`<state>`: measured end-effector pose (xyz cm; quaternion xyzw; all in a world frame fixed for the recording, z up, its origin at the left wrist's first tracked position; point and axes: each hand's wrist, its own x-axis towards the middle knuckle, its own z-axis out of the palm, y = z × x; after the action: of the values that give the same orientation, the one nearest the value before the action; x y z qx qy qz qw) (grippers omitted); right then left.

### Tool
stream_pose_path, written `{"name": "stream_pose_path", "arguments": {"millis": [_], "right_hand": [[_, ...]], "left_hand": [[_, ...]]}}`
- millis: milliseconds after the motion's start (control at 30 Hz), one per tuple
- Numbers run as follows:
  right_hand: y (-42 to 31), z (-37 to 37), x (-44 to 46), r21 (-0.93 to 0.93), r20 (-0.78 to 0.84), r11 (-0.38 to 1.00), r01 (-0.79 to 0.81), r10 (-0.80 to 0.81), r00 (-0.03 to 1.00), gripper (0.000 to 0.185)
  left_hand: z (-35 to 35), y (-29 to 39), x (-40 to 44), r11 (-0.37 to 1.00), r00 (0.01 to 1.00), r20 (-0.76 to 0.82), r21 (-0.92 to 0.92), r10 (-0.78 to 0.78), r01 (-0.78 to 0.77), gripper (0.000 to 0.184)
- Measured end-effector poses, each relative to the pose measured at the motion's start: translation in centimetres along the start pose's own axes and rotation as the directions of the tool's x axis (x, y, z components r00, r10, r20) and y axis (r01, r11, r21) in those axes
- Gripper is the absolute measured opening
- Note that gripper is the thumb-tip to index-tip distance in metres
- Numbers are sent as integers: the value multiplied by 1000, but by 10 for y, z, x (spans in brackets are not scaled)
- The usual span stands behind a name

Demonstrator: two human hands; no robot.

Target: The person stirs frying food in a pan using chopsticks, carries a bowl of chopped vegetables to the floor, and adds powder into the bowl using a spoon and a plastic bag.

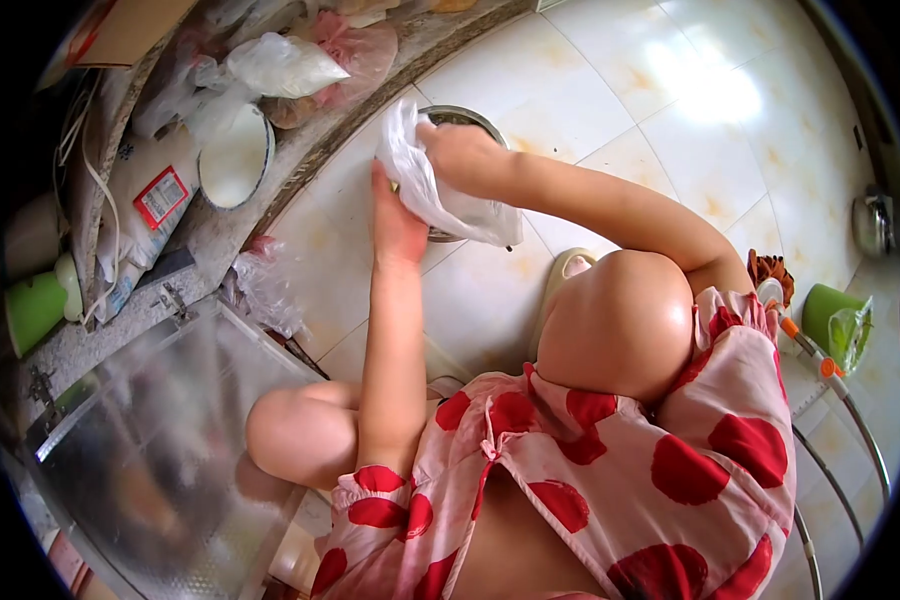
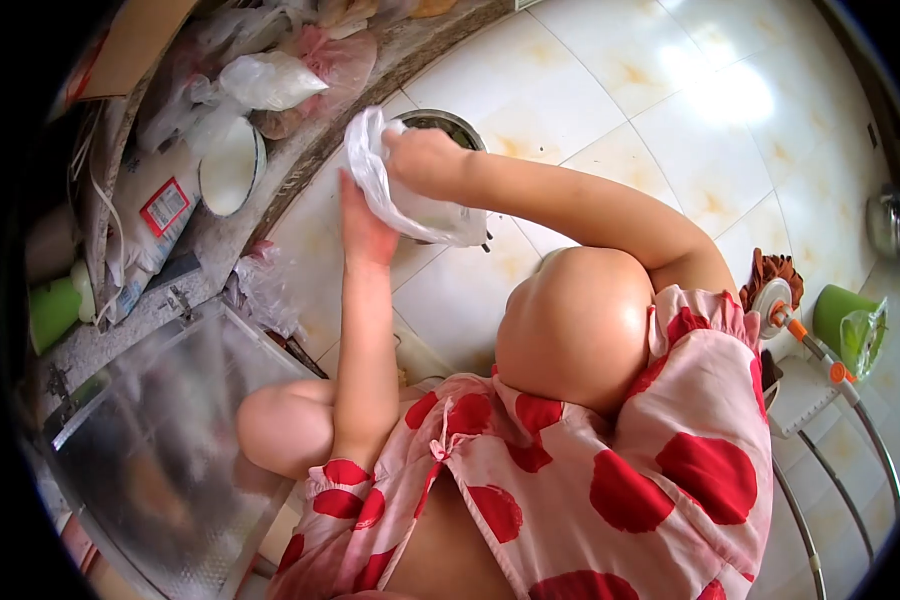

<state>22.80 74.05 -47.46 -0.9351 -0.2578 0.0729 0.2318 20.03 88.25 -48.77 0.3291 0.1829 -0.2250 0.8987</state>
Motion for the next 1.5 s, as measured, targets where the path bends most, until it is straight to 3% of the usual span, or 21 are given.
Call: {"name": "stream_pose_path", "arguments": {"millis": [67, 133, 200, 267, 300, 433, 500, 600, 733, 800, 900, 967, 1000, 1033, 1100, 1133, 1200, 1233, 1333, 1400, 1500], "right_hand": [[-6, 6, 1, 276, 77, 960, 49, -73, 994, 19], [6, -3, 6, 212, 87, 968, 137, -158, 984, 26], [17, -35, 0, 694, 30, 719, 38, -81, 996, 38], [35, -50, -5, 648, -33, 761, 22, -2, 999, 57], [40, -53, -9, 515, 63, 855, -67, 41, 997, 76], [23, -36, -12, 551, -13, 835, -17, 29, 999, 100], [22, -41, -14, 654, 30, 741, -152, 176, 984, 95], [40, -39, -24, 812, 8, 573, -109, 175, 984, 70], [79, -47, -74, 612, -231, 777, -147, 353, 907, 35], [97, -60, -127, 716, -308, 686, -130, 478, 822, 30], [109, -96, -229, 727, -438, 621, -292, 748, 499, 20], [143, -114, -318, 525, -761, 807, -270, 587, 277, 28], [152, -144, -379, 27, -850, 795, -606, 337, 405, 37], [160, -174, -439, -425, -865, 442, -790, 58, 498, 47], [140, -241, -534, -453, -891, -113, -884, 79, 446, 47], [133, -257, -577, -208, -956, -210, -955, 249, 154, 45], [141, -266, -684, -114, -890, -423, -899, 446, -97, 49], [137, -269, -698, -93, -901, -451, -888, 417, -118, 47], [150, -242, -691, 200, -787, -351, -915, 498, -363, 41], [170, -197, -636, 134, -811, -107, -985, 560, -171, 34], [183, -134, -502, 341, -553, 156, -927, 831, -64, 29]], "left_hand": [[-18, -12, 15, 966, 987, 1, 204, 161, -158, 42], [-28, -8, 19, 973, 978, -179, 223, 105, -64, 42], [-23, 5, 16, 966, 991, -82, 244, 105, -83, 41], [-25, 13, 21, 945, 975, 79, 240, 209, -222, 38], [-25, 19, 29, 984, 986, 72, -108, 150, -141, 37], [-14, 5, 34, 989, 987, 92, 63, 131, -137, 36], [-2, -16, 31, 890, 955, 102, 347, 279, -297, 35], [9, -25, 37, 931, 974, 102, 290, 200, -221, 34], [53, -32, 26, 703, 934, 349, 644, 81, -302, 36], [73, -30, 18, 683, 949, 312, 682, 48, -259, 33], [61, -16, 39, 692, 961, 277, 696, -14, -191, 31], [45, -5, 55, 672, 971, 232, 729, -65, -130, 30], [41, 0, 60, 677, 970, 230, 726, -75, -120, 30], [41, 7, 63, 657, 970, 230, 744, -82, -121, 30], [34, 22, 74, 598, 963, 248, 790, -107, -137, 31], [30, 27, 79, 597, 961, 251, 791, -118, -133, 31], [24, 36, 87, 532, 966, 226, 837, -126, -126, 32], [21, 39, 90, 491, 968, 219, 861, -120, -134, 32], [43, 51, 75, 364, 973, 215, 916, -88, -169, 33], [48, 63, 68, 369, 981, 163, 922, -106, -113, 29], [14, 89, 83, 126, 980, 124, 987, -159, -105, 21]]}}
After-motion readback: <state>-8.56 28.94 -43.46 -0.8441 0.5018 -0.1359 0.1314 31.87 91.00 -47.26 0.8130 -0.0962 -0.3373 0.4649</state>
